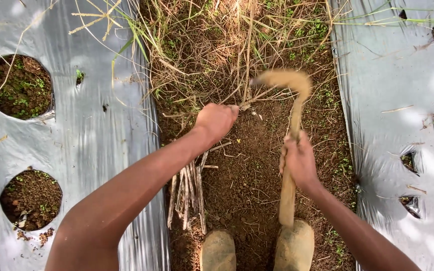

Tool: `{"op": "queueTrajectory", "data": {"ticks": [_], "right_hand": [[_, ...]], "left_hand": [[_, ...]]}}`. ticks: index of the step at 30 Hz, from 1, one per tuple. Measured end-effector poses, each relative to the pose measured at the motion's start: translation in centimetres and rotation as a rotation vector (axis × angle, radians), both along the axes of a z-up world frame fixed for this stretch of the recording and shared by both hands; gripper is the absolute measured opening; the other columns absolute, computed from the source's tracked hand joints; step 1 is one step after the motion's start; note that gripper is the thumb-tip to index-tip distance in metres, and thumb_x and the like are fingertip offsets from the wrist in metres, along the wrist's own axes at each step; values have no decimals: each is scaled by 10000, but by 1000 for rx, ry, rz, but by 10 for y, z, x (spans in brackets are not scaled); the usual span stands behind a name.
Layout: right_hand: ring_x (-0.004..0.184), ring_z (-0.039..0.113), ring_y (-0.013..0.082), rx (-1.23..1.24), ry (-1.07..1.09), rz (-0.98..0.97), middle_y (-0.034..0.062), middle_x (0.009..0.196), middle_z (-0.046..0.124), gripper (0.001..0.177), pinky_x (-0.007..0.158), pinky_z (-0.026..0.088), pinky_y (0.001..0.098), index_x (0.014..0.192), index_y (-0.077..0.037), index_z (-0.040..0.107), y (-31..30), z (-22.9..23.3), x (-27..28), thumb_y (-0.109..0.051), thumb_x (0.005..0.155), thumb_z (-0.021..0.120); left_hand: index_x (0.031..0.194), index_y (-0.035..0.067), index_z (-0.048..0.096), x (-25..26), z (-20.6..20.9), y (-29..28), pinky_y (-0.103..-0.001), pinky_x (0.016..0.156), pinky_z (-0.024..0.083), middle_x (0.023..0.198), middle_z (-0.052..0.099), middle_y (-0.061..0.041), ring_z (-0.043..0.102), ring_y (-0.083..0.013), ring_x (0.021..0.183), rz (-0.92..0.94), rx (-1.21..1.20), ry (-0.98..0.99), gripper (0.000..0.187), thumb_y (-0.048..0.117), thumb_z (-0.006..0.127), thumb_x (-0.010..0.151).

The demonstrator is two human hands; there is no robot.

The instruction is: The person uses a sickle to cut dry weeds and grass growing between two rows of plastic mulch in a garden. They gather the cut vegetation by hand and place it into a pile on the ground.

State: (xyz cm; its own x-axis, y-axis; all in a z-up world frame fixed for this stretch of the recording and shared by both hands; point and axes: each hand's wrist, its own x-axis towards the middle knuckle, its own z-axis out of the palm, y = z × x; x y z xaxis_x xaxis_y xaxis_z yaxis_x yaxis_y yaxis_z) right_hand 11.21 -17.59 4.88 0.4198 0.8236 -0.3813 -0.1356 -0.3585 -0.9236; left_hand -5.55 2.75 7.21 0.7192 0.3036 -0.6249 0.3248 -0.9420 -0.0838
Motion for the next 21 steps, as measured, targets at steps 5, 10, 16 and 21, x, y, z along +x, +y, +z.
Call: {"op": "queueTrajectory", "data": {"ticks": [5, 10, 16, 21], "right_hand": [[394, 526, 112, 57, -114, -58, 26, 637, 535, 136, 294, 499, 225, 1108, -55, 427, -4, 18, 3, 23, 1043, 337], [384, 541, 110, 370, -186, -146, 18, 625, 541, 150, 311, 507, 215, 1142, -71, 420, -12, -1, 3, -14, 1067, 303], [453, 516, 151, -393, 96, 37, 46, 682, 468, 298, 315, 530, 312, 1334, 46, 369, -23, 7, -19, -50, 1067, 279], [406, 538, 128, 88, -244, -86, 49, 642, 523, 192, 302, 510, 222, 1160, -20, 409, -9, 43, 3, 62, 1048, 277]], "left_hand": [[1431, -13, 430, 6, 9, -3, -287, 532, 605, 816, 670, -104, 612, -134, 588, 4, 42, 33, 404, 58, 300, 1055], [1353, 44, 548, 12, 18, 1, -258, 547, 613, 793, 674, -42, 627, -116, 607, -1, 66, 6, 362, 93, 322, 1074], [1258, 60, 594, 16, -33, 6, -262, 526, 610, 749, 638, -7, 601, -121, 584, -6, 59, 61, 278, 136, 401, 1073], [1274, 64, 636, 23, 0, -1, -310, 588, 621, 766, 656, -20, 596, -137, 617, 9, 57, 86, 292, 84, 443, 1056]]}}
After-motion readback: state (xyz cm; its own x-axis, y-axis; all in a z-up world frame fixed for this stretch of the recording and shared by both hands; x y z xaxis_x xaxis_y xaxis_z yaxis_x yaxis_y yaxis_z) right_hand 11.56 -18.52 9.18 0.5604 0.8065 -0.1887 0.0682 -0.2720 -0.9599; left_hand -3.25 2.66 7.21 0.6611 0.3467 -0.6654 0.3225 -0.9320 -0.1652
